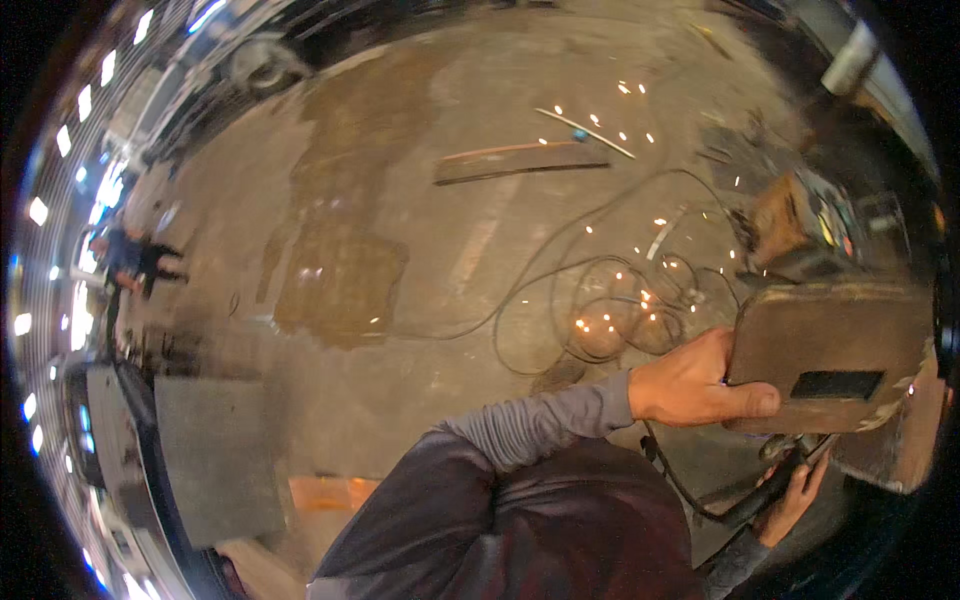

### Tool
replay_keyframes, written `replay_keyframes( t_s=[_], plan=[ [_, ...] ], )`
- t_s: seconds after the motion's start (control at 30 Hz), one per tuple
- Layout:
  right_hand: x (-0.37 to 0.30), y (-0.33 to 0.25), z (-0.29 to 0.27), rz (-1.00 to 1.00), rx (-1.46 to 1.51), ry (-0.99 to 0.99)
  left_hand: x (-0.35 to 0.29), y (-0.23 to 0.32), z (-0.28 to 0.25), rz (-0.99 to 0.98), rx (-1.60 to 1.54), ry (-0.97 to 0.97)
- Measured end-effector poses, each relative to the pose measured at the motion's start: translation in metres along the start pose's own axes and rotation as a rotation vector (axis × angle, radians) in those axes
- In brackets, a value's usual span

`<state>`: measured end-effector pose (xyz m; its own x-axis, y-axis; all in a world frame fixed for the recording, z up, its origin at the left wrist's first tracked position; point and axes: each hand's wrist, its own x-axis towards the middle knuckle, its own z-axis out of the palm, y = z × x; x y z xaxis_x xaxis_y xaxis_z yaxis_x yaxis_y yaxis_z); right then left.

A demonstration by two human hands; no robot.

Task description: The person welds a metal sheet to a metal frame using a welding torch, producing sparks and molten metal. They pause to adjust the sheet and reload the torch with a new electrode before continuing the weld.

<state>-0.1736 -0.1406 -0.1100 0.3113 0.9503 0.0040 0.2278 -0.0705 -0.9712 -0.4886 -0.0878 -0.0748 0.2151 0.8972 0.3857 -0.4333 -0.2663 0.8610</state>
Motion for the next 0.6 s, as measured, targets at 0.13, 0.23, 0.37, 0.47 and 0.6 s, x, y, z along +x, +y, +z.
replay_keyframes(
  t_s=[0.13, 0.23, 0.37, 0.47, 0.6],
  plan=[
    [-0.001, 0.035, 0.015, 0.096, 0.052, -0.208, -0.053, 0.025, -0.027, -0.326, 0.221, -0.023],
    [-0.003, 0.052, 0.035, 0.221, 0.075, -0.310, -0.101, 0.017, -0.033, -0.318, 0.390, 0.087],
    [-0.013, 0.071, 0.054, 0.278, 0.081, -0.432, -0.145, 0.043, -0.024, -0.261, 0.406, 0.295],
    [-0.017, 0.070, 0.064, 0.273, 0.085, -0.506, -0.153, 0.064, -0.022, -0.197, 0.252, 0.379],
    [-0.025, 0.098, 0.073, 0.278, 0.091, -0.474, -0.162, 0.081, -0.040, -0.229, 0.425, 0.403]
  ],
)
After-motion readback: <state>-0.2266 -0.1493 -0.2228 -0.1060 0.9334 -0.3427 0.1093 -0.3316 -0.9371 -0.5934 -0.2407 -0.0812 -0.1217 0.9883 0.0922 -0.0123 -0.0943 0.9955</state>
